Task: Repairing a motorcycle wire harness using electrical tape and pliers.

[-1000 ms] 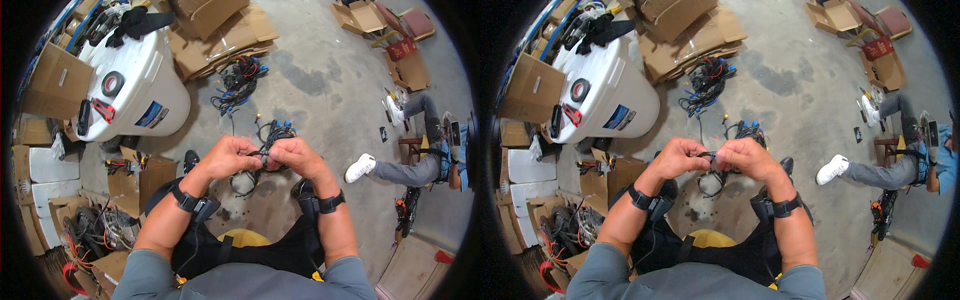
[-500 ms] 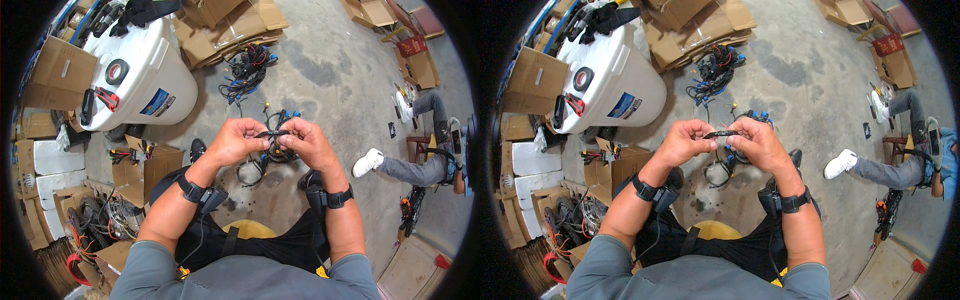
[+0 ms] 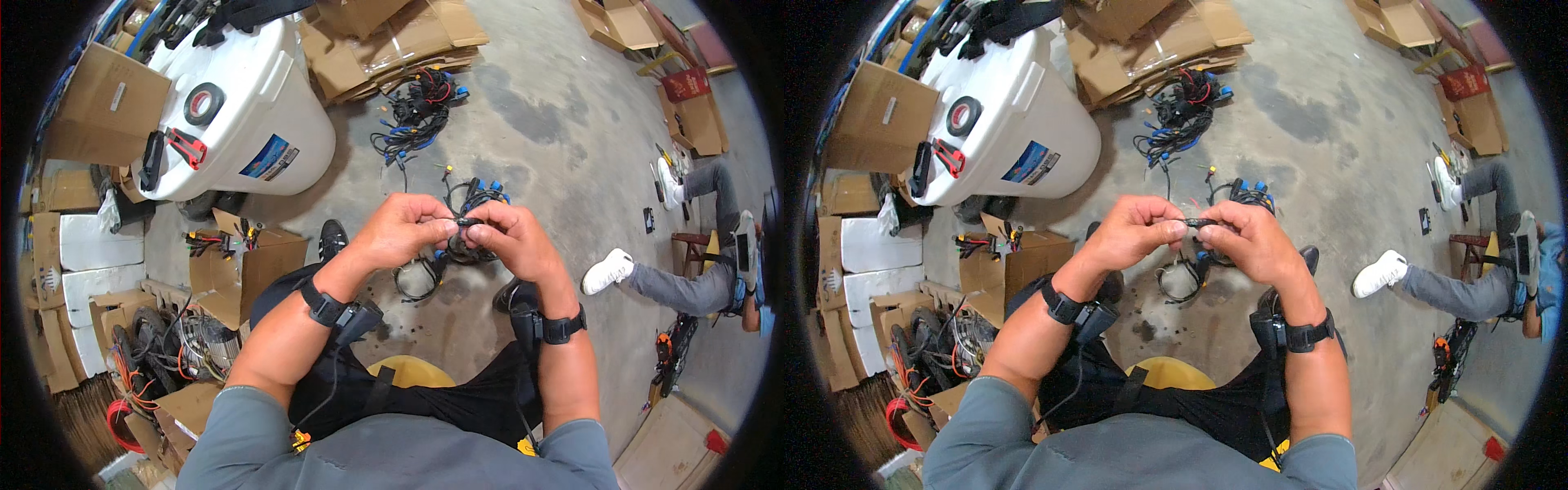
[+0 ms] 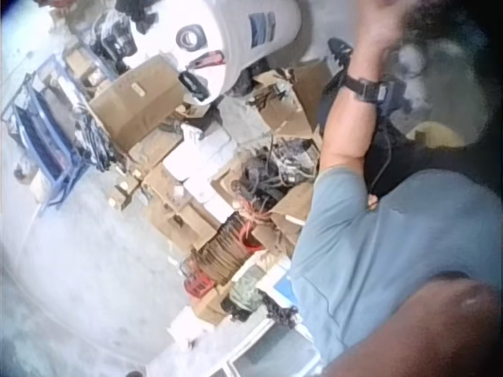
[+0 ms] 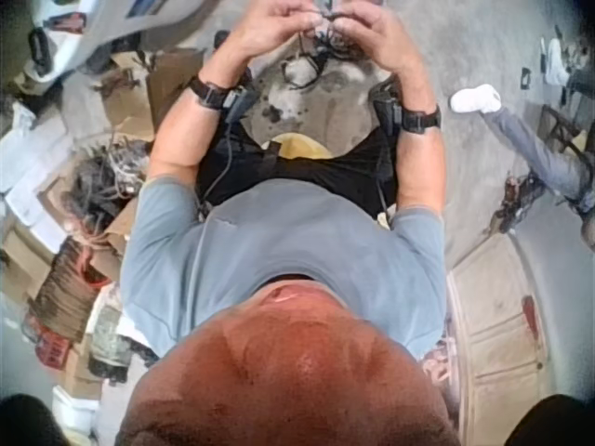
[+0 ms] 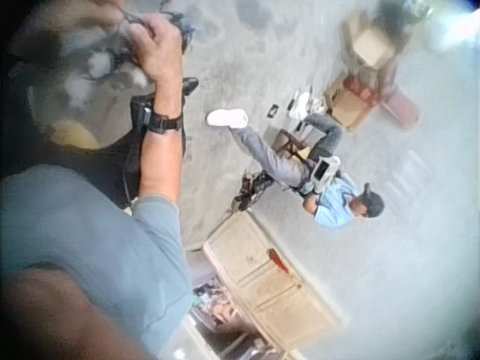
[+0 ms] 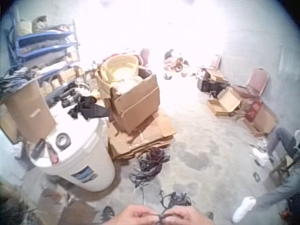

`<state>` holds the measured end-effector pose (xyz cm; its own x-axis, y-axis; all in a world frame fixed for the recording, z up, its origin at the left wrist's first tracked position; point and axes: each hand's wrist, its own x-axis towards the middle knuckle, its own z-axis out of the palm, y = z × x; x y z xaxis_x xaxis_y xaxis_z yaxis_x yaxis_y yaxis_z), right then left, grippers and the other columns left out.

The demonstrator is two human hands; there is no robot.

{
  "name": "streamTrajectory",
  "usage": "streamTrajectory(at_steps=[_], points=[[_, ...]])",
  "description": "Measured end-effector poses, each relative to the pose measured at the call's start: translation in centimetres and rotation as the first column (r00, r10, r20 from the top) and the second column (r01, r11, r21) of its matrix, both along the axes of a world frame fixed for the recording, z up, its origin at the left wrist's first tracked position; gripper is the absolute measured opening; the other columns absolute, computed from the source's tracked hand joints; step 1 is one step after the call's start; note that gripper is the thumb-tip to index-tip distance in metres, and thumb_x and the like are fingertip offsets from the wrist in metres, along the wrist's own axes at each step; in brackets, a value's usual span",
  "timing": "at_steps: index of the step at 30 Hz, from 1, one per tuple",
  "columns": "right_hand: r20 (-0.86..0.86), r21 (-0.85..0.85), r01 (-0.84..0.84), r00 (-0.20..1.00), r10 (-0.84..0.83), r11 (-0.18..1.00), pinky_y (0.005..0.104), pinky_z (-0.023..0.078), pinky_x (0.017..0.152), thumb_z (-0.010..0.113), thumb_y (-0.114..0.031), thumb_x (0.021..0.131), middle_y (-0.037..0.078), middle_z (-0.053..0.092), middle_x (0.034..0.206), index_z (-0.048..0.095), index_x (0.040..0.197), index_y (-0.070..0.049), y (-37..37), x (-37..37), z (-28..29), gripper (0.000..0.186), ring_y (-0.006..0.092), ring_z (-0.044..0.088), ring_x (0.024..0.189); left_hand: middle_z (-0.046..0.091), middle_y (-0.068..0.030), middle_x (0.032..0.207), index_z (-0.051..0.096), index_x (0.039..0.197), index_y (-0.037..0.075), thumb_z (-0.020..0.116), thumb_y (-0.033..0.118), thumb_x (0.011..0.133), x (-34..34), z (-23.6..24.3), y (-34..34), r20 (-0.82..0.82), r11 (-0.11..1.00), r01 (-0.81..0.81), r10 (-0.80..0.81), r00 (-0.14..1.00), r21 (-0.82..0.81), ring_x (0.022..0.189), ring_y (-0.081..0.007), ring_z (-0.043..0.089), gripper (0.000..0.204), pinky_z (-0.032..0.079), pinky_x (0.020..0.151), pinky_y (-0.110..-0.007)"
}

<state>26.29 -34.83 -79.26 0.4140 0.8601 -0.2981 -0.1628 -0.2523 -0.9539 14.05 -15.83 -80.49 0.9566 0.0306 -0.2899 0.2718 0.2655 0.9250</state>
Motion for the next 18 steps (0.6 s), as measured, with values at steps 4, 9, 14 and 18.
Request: streamTrajectory(at_steps=[4,9,14,18], points=[[0.236,-0.079,-0.041,0.97,0.059,0.996,0.0244,0.046,0.069,0.063,-0.014,0.089,-0.001,0.064,0.083,0.066,0.098,-0.002,-0.2,0.0,0.3,0.015,0.0082,0.055,0.075,0.065,0.0005,0.074,0.067,0.092,0.004,0.067,0.02,0.09,0.0,0.7,0.2,-0.097,0.996,0.086,-0.084,0.992,0.022,0.06,-0.0035,0.049,0.016,0.035,0.05,-0.02],[0.119,-0.046,-0.055,0.991,0.06,0.997,0.0248,0.046,0.068,0.06,-0.013,0.091,-0.001,0.063,0.081,0.066,0.096,-0.002,-0.3,0.0,0.3,0.013,0.0081,0.055,0.075,0.064,0.0004,0.072,0.066,0.091,0.004,0.067,0.02,0.09,-0.4,0.6,0.0,-0.127,0.993,0.113,-0.116,0.985,-0.028,0.057,-0.0031,0.047,0.016,0.034,0.048,-0.019],[-0.019,-0.045,-0.147,0.989,0.146,0.988,0.0243,0.047,0.069,0.061,-0.013,0.092,-0.001,0.063,0.08,0.066,0.094,-0.002,-0.8,0.4,1.1,0.013,0.007,0.055,0.075,0.064,0.0003,0.071,0.066,0.089,0.004,0.067,0.019,0.091,-0.6,0.8,-0.3,-0.124,0.977,0.201,-0.191,0.974,0.07,0.059,-0.0043,0.051,0.015,0.039,0.051,-0.02],[0.056,-0.039,-0.167,0.984,0.169,0.985,0.0242,0.047,0.069,0.06,-0.014,0.092,-0.002,0.063,0.079,0.066,0.095,-0.001,-0.8,0.0,1.3,0.014,0.0071,0.055,0.075,0.064,0.0001,0.071,0.066,0.089,0.003,0.066,0.018,0.091,-0.8,1.0,-0.2,-0.119,0.977,0.209,-0.202,0.972,0.05,0.061,-0.0056,0.054,0.015,0.041,0.053,-0.021]])
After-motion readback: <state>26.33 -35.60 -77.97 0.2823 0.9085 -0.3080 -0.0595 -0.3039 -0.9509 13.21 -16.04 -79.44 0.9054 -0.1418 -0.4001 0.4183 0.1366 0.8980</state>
